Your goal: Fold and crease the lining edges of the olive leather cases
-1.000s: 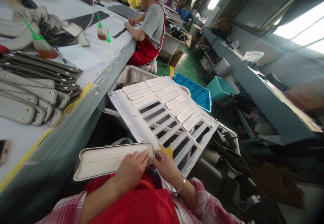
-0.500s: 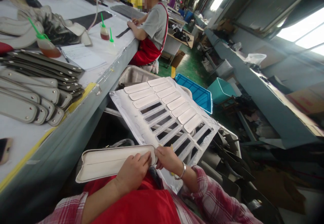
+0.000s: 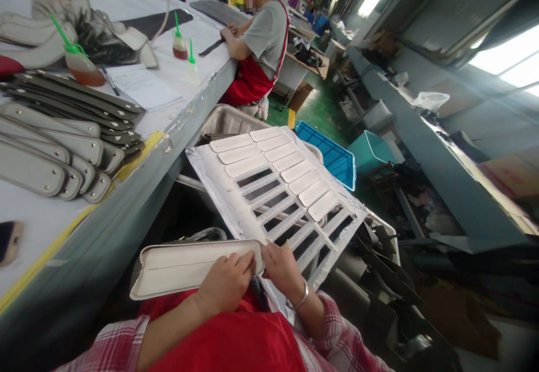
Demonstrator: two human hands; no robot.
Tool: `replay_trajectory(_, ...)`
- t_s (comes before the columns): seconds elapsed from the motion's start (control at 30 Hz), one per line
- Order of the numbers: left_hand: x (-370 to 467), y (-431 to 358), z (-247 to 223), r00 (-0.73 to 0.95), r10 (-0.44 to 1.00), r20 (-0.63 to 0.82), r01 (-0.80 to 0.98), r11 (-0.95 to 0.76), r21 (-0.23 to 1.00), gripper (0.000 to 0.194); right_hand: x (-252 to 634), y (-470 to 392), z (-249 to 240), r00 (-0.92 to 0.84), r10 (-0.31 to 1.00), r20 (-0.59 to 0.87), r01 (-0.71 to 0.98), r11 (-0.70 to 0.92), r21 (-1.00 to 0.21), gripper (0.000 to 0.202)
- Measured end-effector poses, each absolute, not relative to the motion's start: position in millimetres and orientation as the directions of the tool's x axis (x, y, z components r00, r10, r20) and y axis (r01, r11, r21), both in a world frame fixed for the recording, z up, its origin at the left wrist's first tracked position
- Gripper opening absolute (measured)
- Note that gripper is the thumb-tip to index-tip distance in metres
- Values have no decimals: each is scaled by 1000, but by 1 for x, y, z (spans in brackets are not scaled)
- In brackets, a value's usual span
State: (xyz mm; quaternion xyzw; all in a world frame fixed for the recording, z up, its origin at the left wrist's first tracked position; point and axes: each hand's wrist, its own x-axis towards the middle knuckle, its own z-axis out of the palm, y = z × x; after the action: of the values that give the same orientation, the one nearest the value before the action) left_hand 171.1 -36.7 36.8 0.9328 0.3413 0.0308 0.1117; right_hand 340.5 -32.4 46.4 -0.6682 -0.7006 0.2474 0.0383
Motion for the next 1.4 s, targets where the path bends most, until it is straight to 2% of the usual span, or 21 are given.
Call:
replay_trajectory(0.1, 170, -35, 40, 754, 656, -34, 644, -728, 236, 36, 334, -36, 45, -140, 962, -235, 961, 74, -267, 25)
replay_trajectory(0.17, 169, -34, 42, 747, 664, -45, 653, -718, 243, 36, 333, -38, 44, -166, 961, -220, 957, 103, -272, 23)
replay_trajectory(0.2, 168, -34, 42, 744, 666, -50, 655, -714, 247, 36, 334, -38, 44, -156, 963, -219, 944, 80, -321, 26)
replay_trajectory(0.27, 168, -34, 42, 742, 668, -54, 657, -709, 257, 37, 337, -37, 42, -99, 958, -269, 868, -49, -494, 36)
replay_trajectory(0.33, 167, -34, 41, 740, 670, -53, 657, -705, 265, 36, 341, -35, 39, -39, 915, -402, 692, -266, -671, 44)
replay_trajectory(0.4, 167, -34, 41, 734, 677, -49, 663, -699, 268, 35, 344, -32, 36, -16, 826, -564, 457, -496, -739, 45)
replay_trajectory(0.47, 167, -34, 42, 728, 684, -46, 669, -695, 265, 35, 349, -28, 35, -43, 739, -672, 254, -643, -723, 40)
replay_trajectory(0.53, 167, -34, 42, 726, 686, -40, 670, -695, 262, 35, 354, -24, 35, -125, 690, -713, 147, -698, -701, 30)
replay_trajectory(0.6, 167, -34, 42, 726, 687, -32, 670, -695, 260, 36, 360, -21, 34, -216, 662, -718, 110, -714, -691, 26)
replay_trajectory(0.83, 166, -35, 35, 722, 691, -26, 672, -693, 261, 35, 380, -15, 14, -481, 543, -688, -57, -802, -594, 35)
replay_trajectory(1.0, 166, -32, 35, 734, 678, -47, 664, -699, 265, 36, 383, -8, 8, -524, 509, -683, -22, -810, -586, 37)
replay_trajectory(1.13, 168, -30, 35, 744, 666, -54, 654, -708, 266, 37, 380, 2, 19, -487, 469, -736, 147, -787, -599, 34)
replay_trajectory(1.27, 170, -29, 35, 754, 653, -74, 649, -721, 244, 39, 373, 12, 31, -403, 467, -787, 335, -725, -602, 21)
replay_trajectory(1.4, 173, -30, 37, 748, 658, -85, 658, -719, 225, 40, 369, 15, 36, -354, 451, -819, 383, -729, -567, 16)
